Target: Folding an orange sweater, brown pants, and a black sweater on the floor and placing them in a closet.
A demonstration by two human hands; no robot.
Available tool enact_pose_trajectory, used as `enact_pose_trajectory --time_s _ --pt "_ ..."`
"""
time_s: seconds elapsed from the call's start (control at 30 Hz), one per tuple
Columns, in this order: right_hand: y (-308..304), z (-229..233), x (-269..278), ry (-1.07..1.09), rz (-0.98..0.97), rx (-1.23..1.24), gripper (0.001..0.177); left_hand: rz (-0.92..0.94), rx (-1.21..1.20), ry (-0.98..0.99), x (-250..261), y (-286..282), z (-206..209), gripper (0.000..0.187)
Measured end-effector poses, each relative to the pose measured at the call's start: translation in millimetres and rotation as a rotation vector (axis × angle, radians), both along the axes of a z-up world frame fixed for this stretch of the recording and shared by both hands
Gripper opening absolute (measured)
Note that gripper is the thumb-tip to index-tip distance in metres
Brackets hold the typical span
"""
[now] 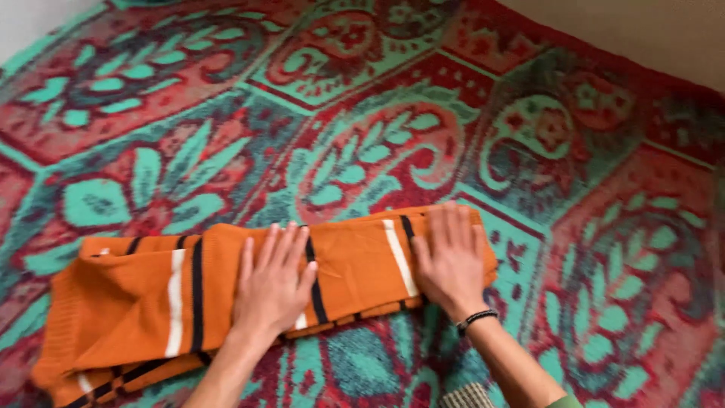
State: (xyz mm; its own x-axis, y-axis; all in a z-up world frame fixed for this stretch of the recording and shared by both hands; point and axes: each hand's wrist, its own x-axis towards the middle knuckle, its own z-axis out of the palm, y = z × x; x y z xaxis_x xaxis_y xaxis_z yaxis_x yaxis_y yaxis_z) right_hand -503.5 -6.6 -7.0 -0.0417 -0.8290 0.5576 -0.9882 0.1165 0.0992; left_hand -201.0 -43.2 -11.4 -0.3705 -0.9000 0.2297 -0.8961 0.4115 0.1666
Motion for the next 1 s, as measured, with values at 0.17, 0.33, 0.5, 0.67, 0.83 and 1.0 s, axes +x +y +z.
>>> enact_pose_trajectory --time_s 0.17,0.33,0.5,0.67,0.83,1.0 --pt "6 5 -60 -0.708 -0.419 0.321 0.109 0.035 0.013 -0.006 -3 1 -2 0.063" --pt "4 77 -49 -1.3 -0.55 0.549 0.092 0.059 0.103 -0.014 -4 3 6 0.062" --pt "8 139 -28 -1.347 -0.359 0.559 0.057 0.052 0.178 1.115 -33 27 49 0.036" --pt "-4 169 55 -0.909 -0.084 0.733 0.054 0.314 1.079 2.165 -80 14 94 0.069" --pt "2 111 81 -1.145 0.314 0.568 0.047 0.497 1.107 2.308 -69 8 77 0.069" --pt "-6 78 77 -0.657 0.405 0.458 0.06 0.606 0.959 1.75 -59 2 72 0.06"
